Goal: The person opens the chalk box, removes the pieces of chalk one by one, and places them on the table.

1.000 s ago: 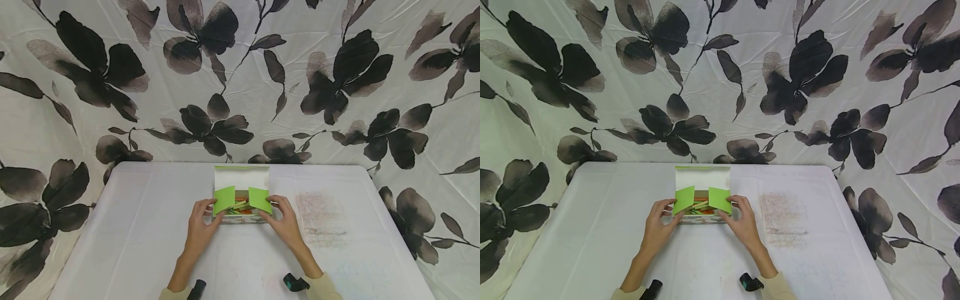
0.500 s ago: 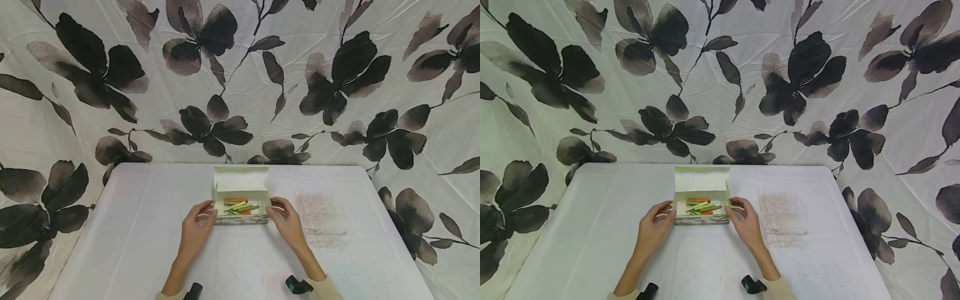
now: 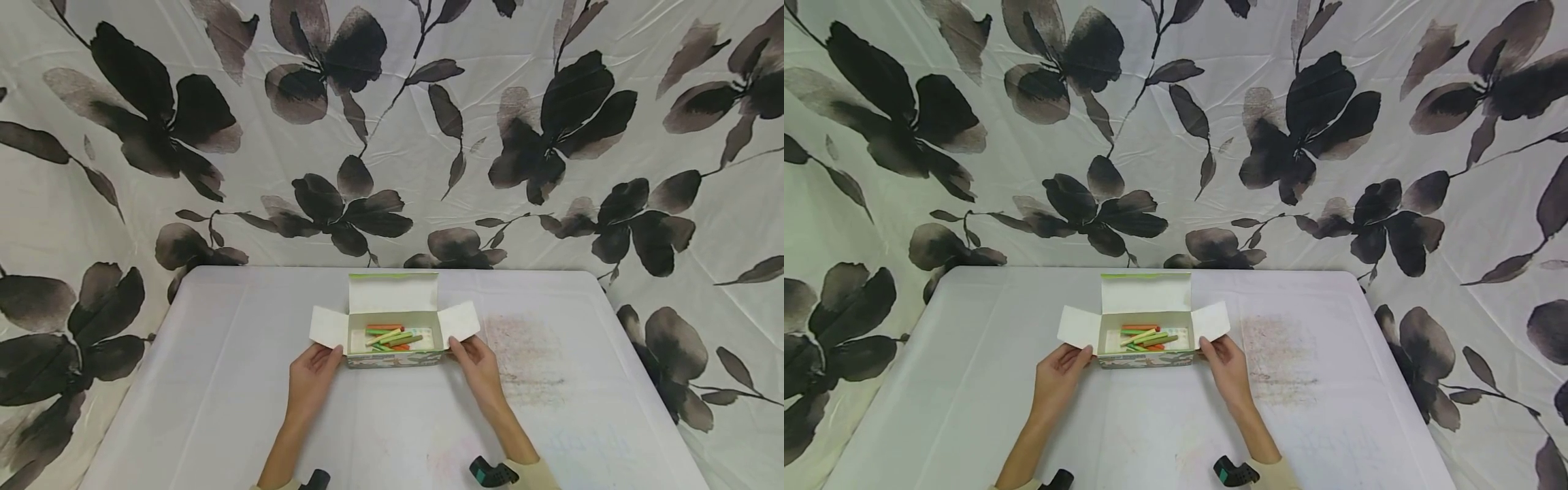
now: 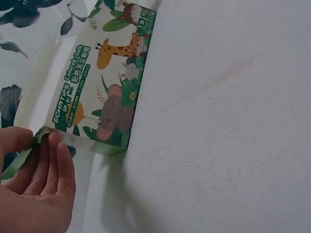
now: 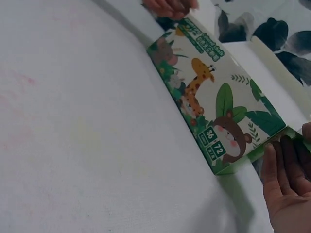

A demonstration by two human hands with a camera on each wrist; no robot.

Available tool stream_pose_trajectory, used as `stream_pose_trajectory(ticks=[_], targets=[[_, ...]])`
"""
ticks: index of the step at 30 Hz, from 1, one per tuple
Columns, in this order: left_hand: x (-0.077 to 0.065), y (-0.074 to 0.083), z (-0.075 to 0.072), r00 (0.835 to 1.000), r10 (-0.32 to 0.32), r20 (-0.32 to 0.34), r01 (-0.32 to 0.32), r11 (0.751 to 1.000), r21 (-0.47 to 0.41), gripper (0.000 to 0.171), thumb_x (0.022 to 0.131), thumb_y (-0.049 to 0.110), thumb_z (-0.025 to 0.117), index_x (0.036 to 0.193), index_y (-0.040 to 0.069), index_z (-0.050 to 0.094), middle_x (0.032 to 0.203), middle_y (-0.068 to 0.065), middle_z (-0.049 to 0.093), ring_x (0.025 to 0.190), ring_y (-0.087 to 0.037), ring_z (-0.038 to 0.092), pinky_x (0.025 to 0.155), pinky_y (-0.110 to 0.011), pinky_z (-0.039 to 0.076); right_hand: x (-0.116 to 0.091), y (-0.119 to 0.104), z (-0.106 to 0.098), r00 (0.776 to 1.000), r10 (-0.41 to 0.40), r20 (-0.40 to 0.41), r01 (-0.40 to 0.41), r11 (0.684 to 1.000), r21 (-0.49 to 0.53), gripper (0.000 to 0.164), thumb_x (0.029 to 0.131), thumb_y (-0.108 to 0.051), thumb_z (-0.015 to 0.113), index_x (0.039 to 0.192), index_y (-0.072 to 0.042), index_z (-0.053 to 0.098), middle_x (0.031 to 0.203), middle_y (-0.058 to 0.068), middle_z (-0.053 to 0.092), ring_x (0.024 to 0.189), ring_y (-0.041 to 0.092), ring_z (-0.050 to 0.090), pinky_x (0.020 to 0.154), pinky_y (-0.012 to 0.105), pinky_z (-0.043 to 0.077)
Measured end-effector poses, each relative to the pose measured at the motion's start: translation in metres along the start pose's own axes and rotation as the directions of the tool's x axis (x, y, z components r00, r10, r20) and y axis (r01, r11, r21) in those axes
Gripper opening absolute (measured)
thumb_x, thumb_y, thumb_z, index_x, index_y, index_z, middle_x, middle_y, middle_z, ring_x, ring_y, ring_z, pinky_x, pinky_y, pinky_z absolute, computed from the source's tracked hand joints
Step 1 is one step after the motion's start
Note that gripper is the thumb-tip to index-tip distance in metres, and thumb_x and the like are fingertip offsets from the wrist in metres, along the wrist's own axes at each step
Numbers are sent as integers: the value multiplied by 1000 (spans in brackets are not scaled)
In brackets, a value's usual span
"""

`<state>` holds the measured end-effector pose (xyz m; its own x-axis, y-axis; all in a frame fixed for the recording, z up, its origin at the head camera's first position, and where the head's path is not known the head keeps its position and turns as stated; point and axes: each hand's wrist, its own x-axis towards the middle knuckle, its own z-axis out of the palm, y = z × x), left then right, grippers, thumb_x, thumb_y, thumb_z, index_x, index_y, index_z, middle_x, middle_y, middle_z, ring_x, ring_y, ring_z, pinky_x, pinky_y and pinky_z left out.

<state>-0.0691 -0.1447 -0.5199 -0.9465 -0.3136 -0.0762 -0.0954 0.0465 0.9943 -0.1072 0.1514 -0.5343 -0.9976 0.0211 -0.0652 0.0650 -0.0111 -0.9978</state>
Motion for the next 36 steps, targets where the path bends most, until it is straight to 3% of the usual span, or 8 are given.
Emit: stream_pose_trajectory(ticks=[7, 10, 16, 23, 30, 36], targets=[[0, -2, 2, 997, -81, -11, 81, 996, -44, 33, 99, 8, 69, 123, -14, 62, 107, -22, 70, 88, -8, 71, 86, -25, 59, 0, 9, 2, 994, 106, -40, -103, 992, 74, 42, 102, -21, 68, 127, 11, 60, 107, 15, 72, 93, 11, 70, 91, 28, 58], [0, -3, 3, 991, -133, -5, 132, 990, -50, 36, 100, 12, 69, 124, -13, 62, 105, -17, 72, 88, -8, 71, 84, -23, 58, 0, 14, 4, 990, 140, -29, -136, 983, 123, 39, 102, -24, 68, 118, 11, 62, 98, 11, 74, 88, 13, 71, 88, 30, 59], [-2, -8, 2, 970, -242, 16, 243, 970, -30, 38, 100, 27, 71, 117, -6, 66, 100, -10, 76, 89, -12, 71, 81, -20, 57, -4, 20, 5, 974, 217, 59, -225, 954, 196, 37, 104, -32, 63, 100, 5, 66, 89, 7, 70, 85, 16, 72, 83, 30, 61], [-5, -12, 3, 944, -315, 96, 325, 938, -122, 48, 101, 33, 69, 117, -11, 64, 99, -12, 73, 91, -15, 71, 82, -24, 59, -5, 20, 4, 938, 303, 170, -339, 905, 257, 41, 104, -39, 62, 98, 1, 66, 93, 9, 69, 91, 22, 72, 90, 38, 60], [-7, -14, 5, 927, -353, 129, 371, 916, -154, 52, 101, 37, 68, 119, -11, 61, 100, -11, 69, 90, -14, 70, 79, -23, 59, -7, 21, 3, 926, 315, 209, -361, 902, 237, 42, 105, -42, 59, 99, -1, 66, 95, 10, 69, 96, 23, 71, 93, 39, 59], [-11, -11, 8, 933, -348, 92, 357, 928, -108, 60, 102, 48, 63, 115, -11, 63, 98, -13, 70, 82, -14, 70, 72, -24, 60, -8, 18, 3, 943, 269, 198, -306, 933, 191, 49, 106, -44, 56, 103, 4, 66, 97, 11, 71, 94, 22, 71, 91, 37, 59]])
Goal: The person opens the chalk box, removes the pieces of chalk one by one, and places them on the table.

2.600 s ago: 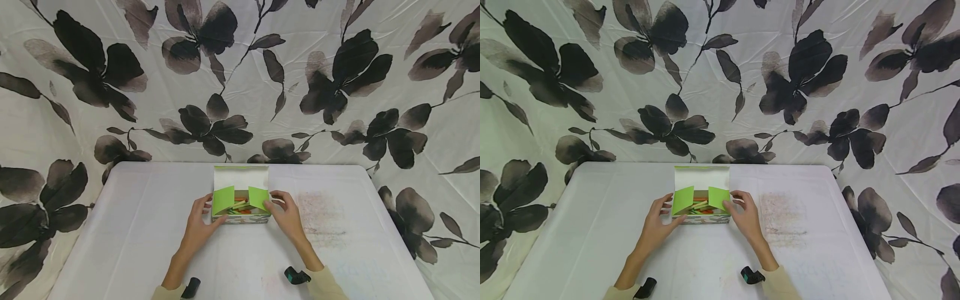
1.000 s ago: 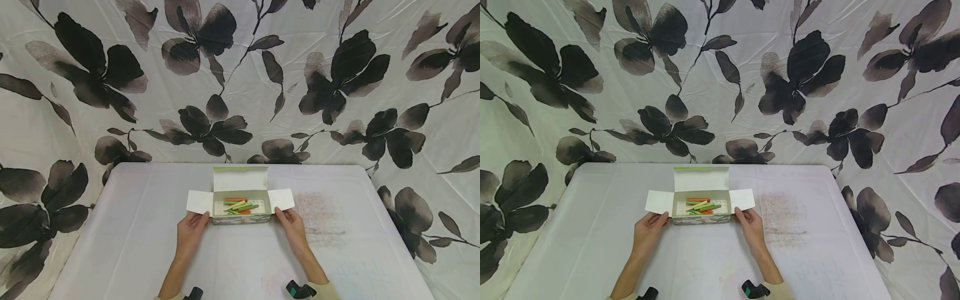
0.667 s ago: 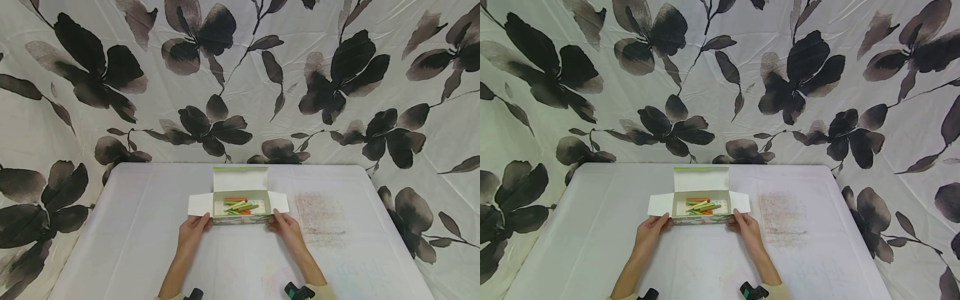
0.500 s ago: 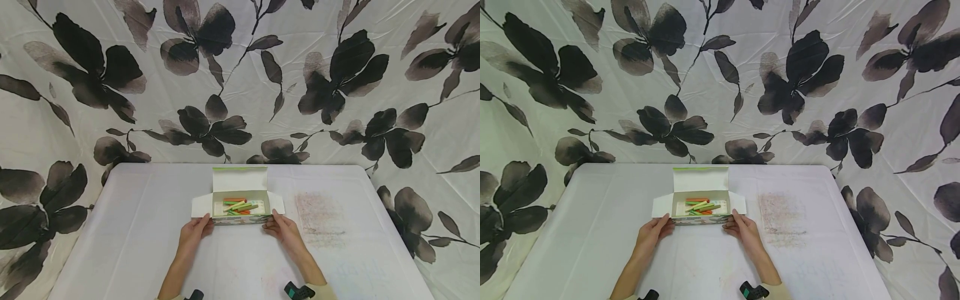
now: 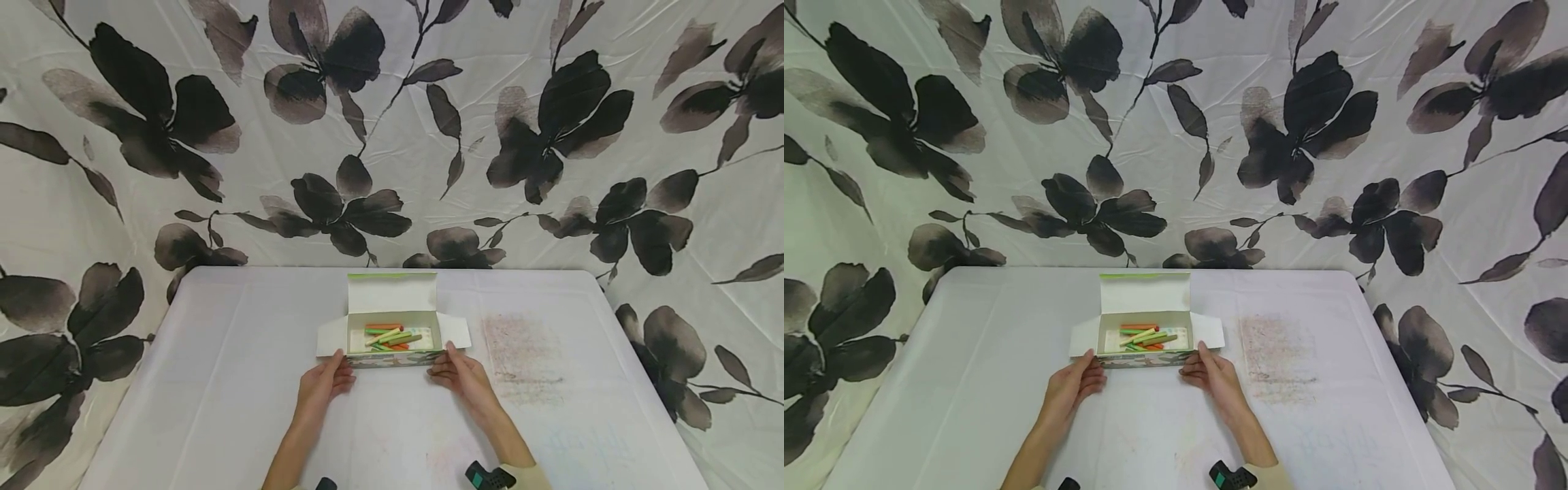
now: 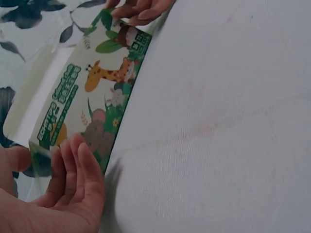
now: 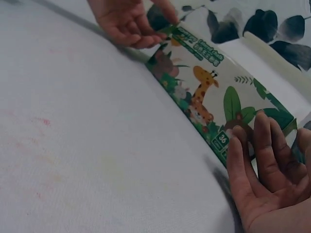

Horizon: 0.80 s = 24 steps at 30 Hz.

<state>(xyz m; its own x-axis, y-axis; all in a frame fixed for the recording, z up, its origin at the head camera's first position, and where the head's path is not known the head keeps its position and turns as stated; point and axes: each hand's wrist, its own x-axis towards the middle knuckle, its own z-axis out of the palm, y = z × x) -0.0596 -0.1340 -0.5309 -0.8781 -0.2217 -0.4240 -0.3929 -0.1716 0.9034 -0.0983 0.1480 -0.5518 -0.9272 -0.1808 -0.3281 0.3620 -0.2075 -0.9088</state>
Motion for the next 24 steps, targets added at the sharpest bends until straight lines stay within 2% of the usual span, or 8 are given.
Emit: stream_pose_trajectory(ticks=[5, 9, 13, 18, 21, 24], targets=[[-4, 1, 8, 999, 22, -29, -21, 999, 37, 60, 100, 49, 64, 109, -10, 67, 89, -10, 72, 72, -13, 70, 65, -23, 59, -2, -6, 1, 999, -39, -6, 39, 996, -80, 56, 106, -45, 55, 108, 9, 66, 97, 14, 71, 93, 22, 71, 90, 37, 60], [-6, 3, 17, 1000, 12, 18, -12, 1000, 16, 58, 100, 45, 67, 108, -12, 69, 81, -6, 72, 67, -11, 67, 61, -23, 57, -6, -14, 2, 998, -65, -4, 64, 985, -158, 55, 106, -42, 57, 109, 11, 66, 97, 16, 73, 92, 22, 72, 89, 37, 60], [-9, 6, 22, 999, -7, 53, 9, 999, -33, 60, 100, 46, 66, 110, -13, 70, 84, -9, 74, 67, -11, 68, 61, -23, 57, -10, -24, 5, 990, -121, 75, 137, 955, -265, 47, 107, -35, 57, 110, 11, 67, 98, 18, 73, 90, 22, 73, 83, 37, 62], [-9, 7, 25, 998, -20, 55, 23, 998, -50, 58, 102, 46, 63, 111, -11, 70, 95, -15, 77, 72, -12, 72, 64, -24, 59, -10, -39, 12, 956, -180, 231, 257, 894, -368, 38, 108, -27, 57, 108, 10, 67, 99, 26, 71, 80, 21, 73, 68, 38, 63], [-8, 7, 27, 999, -17, 43, 19, 999, -43, 59, 101, 47, 63, 110, -11, 71, 96, -15, 77, 72, -13, 72, 65, -24, 60, -7, -48, 18, 928, -218, 301, 328, 861, -388, 34, 107, -23, 58, 109, 10, 67, 98, 27, 71, 81, 26, 73, 69, 38, 63], [-7, 6, 29, 999, -24, 34, 25, 999, -40, 61, 99, 50, 65, 109, -10, 71, 95, -15, 77, 72, -13, 72, 65, -24, 60, -3, -57, 24, 908, -250, 337, 379, 834, -402, 31, 107, -20, 58, 110, 10, 66, 97, 24, 72, 85, 34, 73, 73, 38, 63]])
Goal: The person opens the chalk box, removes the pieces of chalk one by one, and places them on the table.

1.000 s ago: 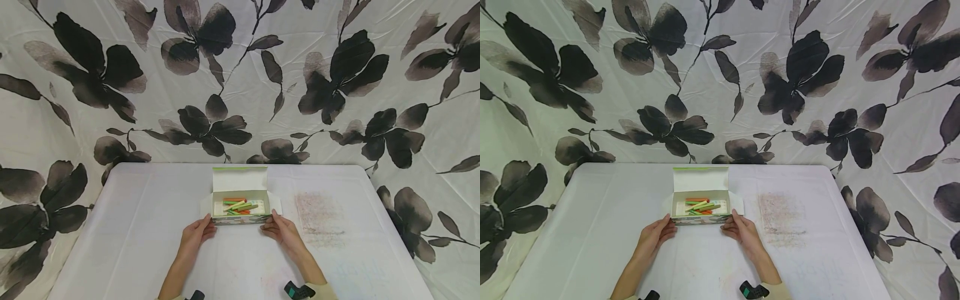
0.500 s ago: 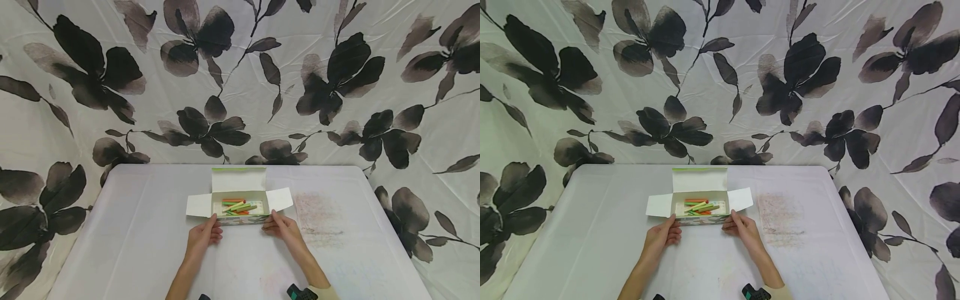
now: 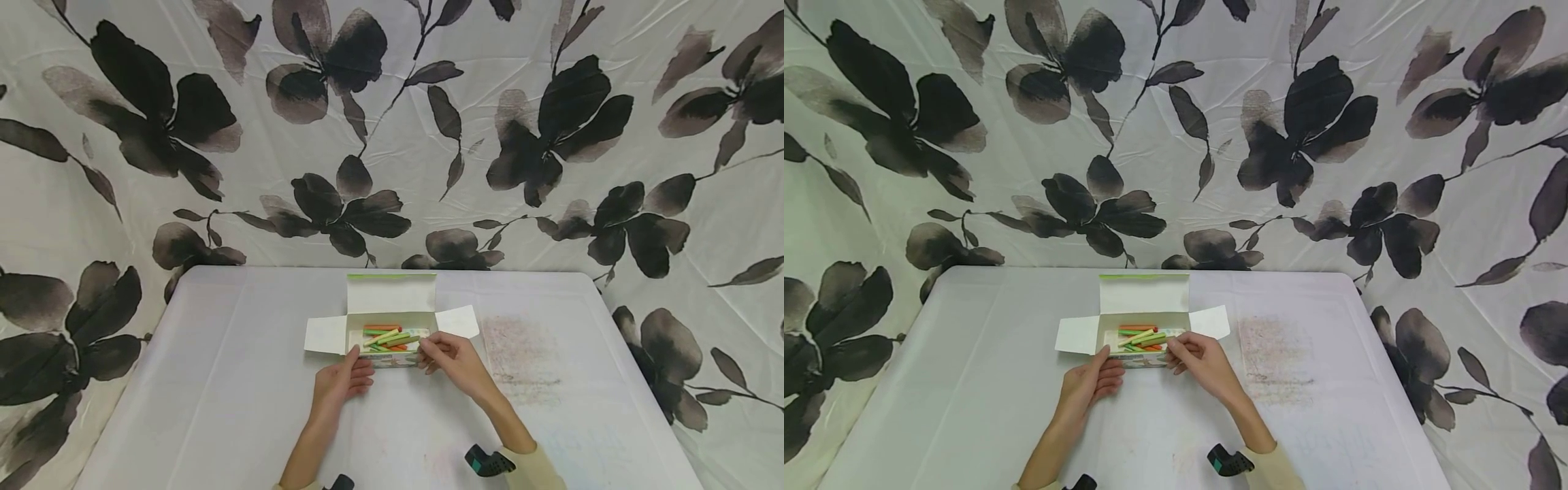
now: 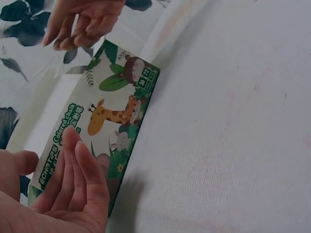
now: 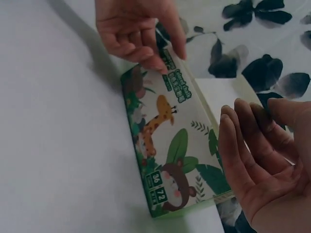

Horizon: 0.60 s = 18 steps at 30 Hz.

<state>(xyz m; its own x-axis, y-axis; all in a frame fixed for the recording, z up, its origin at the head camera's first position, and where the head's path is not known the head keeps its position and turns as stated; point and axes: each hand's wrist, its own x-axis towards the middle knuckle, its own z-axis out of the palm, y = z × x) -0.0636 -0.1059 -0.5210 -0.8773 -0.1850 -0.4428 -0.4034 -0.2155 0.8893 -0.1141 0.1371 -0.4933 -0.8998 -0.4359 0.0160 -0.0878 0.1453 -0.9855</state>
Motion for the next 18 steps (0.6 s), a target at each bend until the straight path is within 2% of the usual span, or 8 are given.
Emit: stream_pose_trajectory(ticks=[5, 10, 14, 18], targets=[[1, -1, 2, 1000, -22, 22, 22, 1000, -16, 62, 99, 50, 65, 112, -10, 70, 97, -14, 77, 75, -13, 73, 68, -24, 60, 16, -9, 3, 999, -34, 8, 34, 998, -61, 29, 107, -18, 59, 111, 9, 67, 97, 18, 73, 87, 31, 72, 77, 38, 63], [2, 1, 2, 998, -44, 53, 47, 998, -52, 59, 101, 47, 64, 114, -10, 68, 96, -11, 77, 76, -13, 72, 70, -23, 60, 32, -13, 6, 997, -77, 19, 79, 986, -144, 26, 106, -18, 60, 115, 4, 69, 101, 23, 71, 91, 37, 71, 80, 37, 62], [4, 1, 1, 996, -48, 73, 53, 996, -68, 57, 101, 45, 64, 115, -10, 67, 96, -10, 76, 77, -12, 72, 70, -23, 59, 45, -13, 10, 995, -98, 23, 101, 962, -256, 25, 105, -20, 63, 116, 1, 71, 105, 17, 73, 94, 36, 72, 81, 34, 60], [5, 1, 0, 996, -52, 76, 57, 996, -72, 56, 102, 44, 63, 115, -10, 67, 96, -9, 76, 78, -12, 72, 71, -23, 59, 57, -9, 14, 990, -130, 46, 138, 928, -347, 20, 101, -15, 68, 113, 1, 72, 105, 10, 74, 94, 26, 72, 82, 31, 60]])
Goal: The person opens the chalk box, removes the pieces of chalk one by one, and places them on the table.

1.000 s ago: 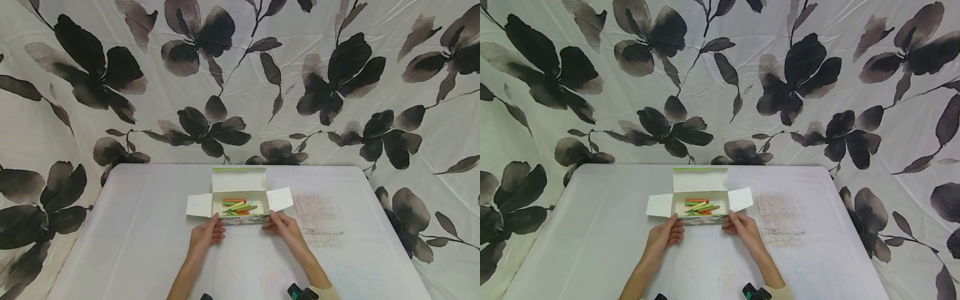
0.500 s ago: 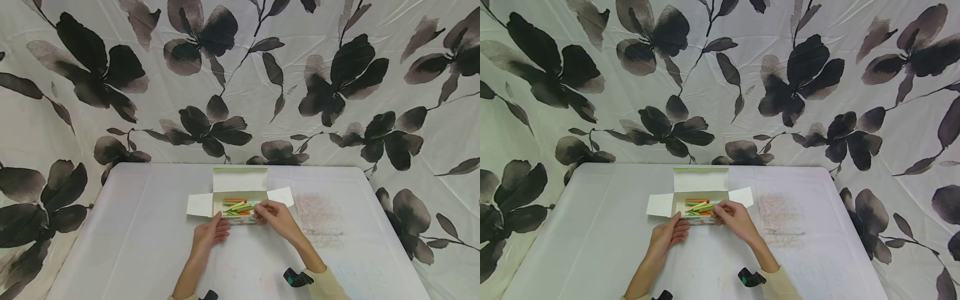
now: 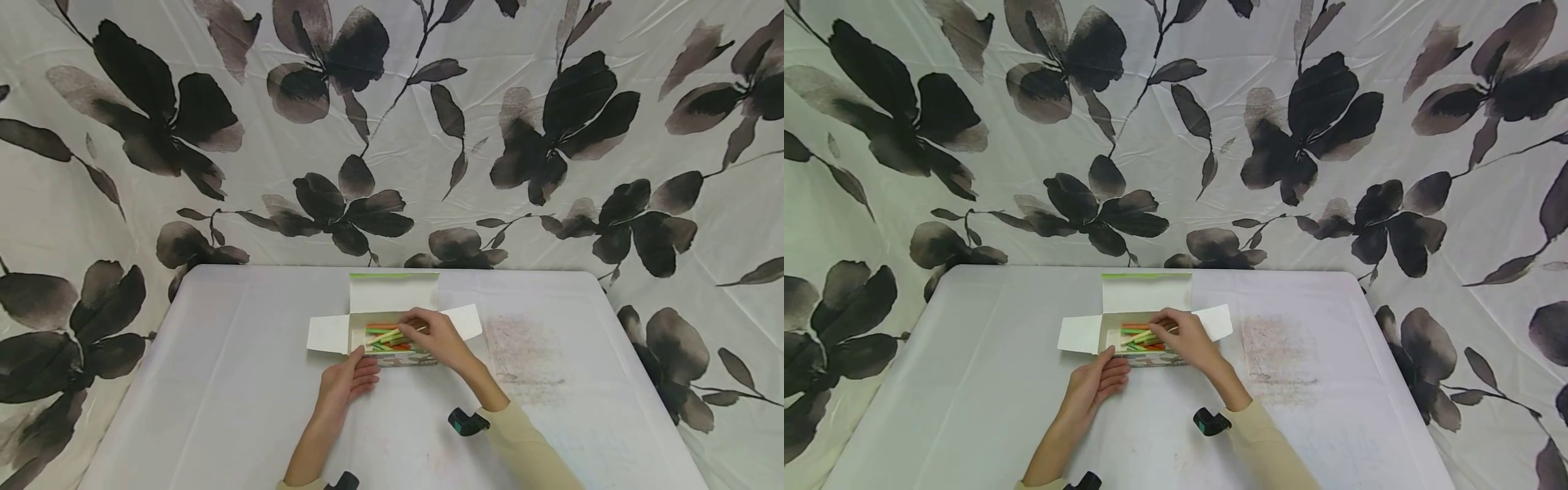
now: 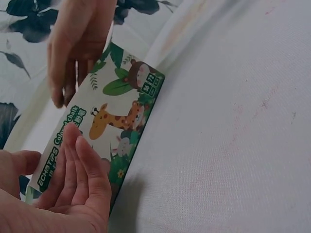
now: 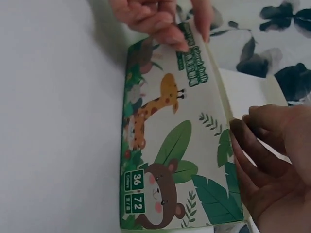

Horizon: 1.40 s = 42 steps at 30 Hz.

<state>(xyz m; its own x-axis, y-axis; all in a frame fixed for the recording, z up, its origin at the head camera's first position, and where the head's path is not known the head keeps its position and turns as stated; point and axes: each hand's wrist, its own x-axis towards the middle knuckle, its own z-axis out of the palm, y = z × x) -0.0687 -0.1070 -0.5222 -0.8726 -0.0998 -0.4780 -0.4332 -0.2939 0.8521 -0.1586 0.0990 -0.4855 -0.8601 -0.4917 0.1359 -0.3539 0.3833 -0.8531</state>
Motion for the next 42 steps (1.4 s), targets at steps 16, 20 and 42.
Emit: stream_pose_trajectory(ticks=[16, 20, 42], targets=[[-1, 0, 1, 1000, 7, 10, -7, 999, -37, 57, 103, 43, 62, 117, -12, 65, 94, -8, 76, 76, -12, 71, 70, -23, 59, 22, 4, 13, 979, 19, 203, 46, 950, -309, 17, 88, 2, 79, 103, 4, 71, 99, 14, 72, 92, 28, 67, 84, 39, 57], [-1, 0, 1, 1000, -2, -6, 2, 999, -42, 55, 104, 42, 61, 115, -11, 66, 92, -7, 76, 76, -11, 71, 69, -22, 58, 25, -1, 12, 973, 45, 228, 42, 931, -364, 16, 86, 5, 79, 100, 3, 72, 96, 14, 72, 90, 30, 66, 83, 42, 55], [-2, 0, 4, 1000, -14, -10, 14, 1000, -28, 51, 105, 38, 59, 118, -11, 65, 90, -6, 75, 74, -10, 69, 69, -22, 58, 28, 4, -6, 923, 5, 386, 186, 870, -456, 9, 94, -5, 75, 102, -4, 73, 94, 4, 70, 85, 17, 63, 78, 34, 56]])
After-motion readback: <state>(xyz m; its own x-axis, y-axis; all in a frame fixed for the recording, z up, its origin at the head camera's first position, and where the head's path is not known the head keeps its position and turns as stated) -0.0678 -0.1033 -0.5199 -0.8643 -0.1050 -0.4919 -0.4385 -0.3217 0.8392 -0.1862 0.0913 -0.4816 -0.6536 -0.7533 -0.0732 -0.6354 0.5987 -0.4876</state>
